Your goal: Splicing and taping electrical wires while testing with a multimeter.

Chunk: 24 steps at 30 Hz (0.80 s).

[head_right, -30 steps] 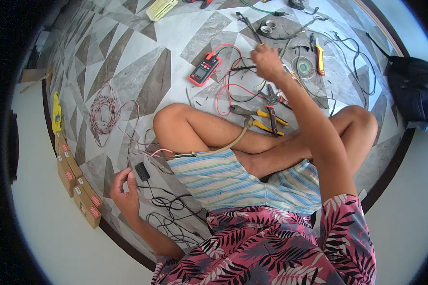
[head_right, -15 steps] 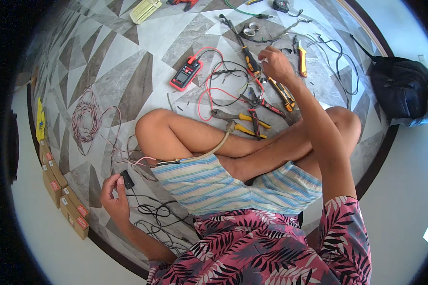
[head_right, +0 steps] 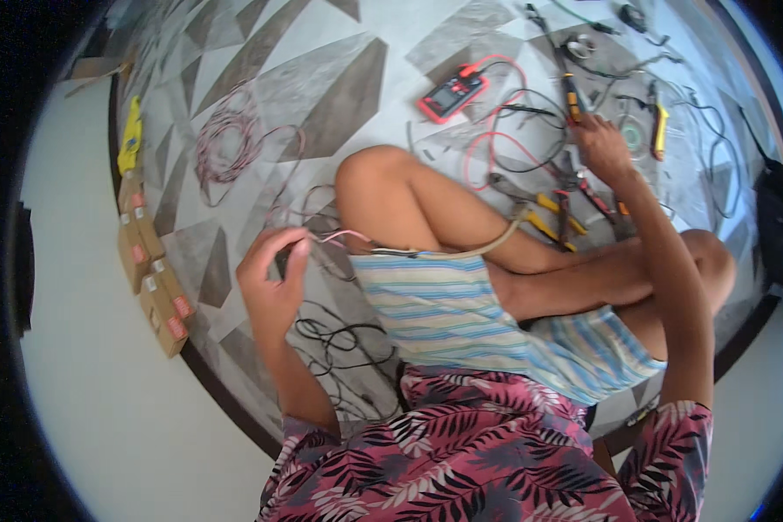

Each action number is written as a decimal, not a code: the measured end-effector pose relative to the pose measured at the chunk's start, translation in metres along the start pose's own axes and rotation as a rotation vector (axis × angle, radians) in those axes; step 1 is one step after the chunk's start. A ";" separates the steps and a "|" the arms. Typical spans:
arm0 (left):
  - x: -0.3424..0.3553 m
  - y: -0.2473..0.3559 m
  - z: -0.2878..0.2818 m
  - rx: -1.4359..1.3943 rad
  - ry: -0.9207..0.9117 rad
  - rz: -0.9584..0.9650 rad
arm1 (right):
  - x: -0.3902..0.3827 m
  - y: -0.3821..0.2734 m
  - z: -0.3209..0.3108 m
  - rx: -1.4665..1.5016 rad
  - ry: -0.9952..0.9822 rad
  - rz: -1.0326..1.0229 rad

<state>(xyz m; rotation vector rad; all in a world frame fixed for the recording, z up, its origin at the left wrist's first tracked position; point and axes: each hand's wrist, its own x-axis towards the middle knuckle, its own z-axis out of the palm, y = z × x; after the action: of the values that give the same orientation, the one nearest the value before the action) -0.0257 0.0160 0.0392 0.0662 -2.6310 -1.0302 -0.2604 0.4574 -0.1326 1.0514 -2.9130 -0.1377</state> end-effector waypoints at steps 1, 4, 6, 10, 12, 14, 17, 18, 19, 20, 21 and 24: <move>-0.003 0.004 0.000 0.024 -0.002 -0.004 | 0.000 0.000 -0.002 0.022 0.000 -0.010; -0.012 0.011 -0.001 -0.196 -0.124 -0.501 | 0.002 -0.004 -0.003 0.068 -0.141 0.069; -0.018 0.000 -0.005 -0.162 -0.370 -0.660 | 0.001 -0.008 -0.004 0.046 -0.137 0.091; -0.062 -0.018 0.026 -0.490 -0.304 -0.913 | 0.013 -0.044 -0.021 0.381 0.043 0.285; -0.072 -0.021 0.053 -0.553 -0.213 -0.824 | 0.012 -0.077 -0.080 0.807 0.038 0.391; -0.078 -0.018 0.067 -0.592 -0.088 -0.726 | 0.006 -0.121 -0.102 1.288 0.089 0.268; -0.076 -0.006 0.069 -0.755 -0.015 -0.862 | 0.013 -0.189 -0.137 1.342 -0.053 0.099; -0.072 -0.001 0.072 -0.761 -0.021 -0.857 | 0.012 -0.202 -0.134 1.419 -0.081 0.090; -0.070 0.003 0.074 -0.766 -0.002 -0.905 | 0.014 -0.212 -0.131 1.420 -0.082 0.089; -0.069 0.006 0.077 -0.772 0.016 -0.952 | 0.016 -0.220 -0.128 1.404 -0.113 0.082; -0.069 0.007 0.081 -0.771 0.021 -0.951 | 0.017 -0.227 -0.126 1.389 -0.144 0.071; -0.071 0.009 0.090 -0.691 0.055 -0.886 | 0.017 -0.243 -0.122 1.474 -0.196 0.061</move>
<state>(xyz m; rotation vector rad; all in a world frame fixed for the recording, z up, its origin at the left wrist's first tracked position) 0.0155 0.0925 -0.0360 1.1325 -2.0132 -2.0906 -0.1106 0.2525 -0.0353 0.9129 -2.8666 2.2224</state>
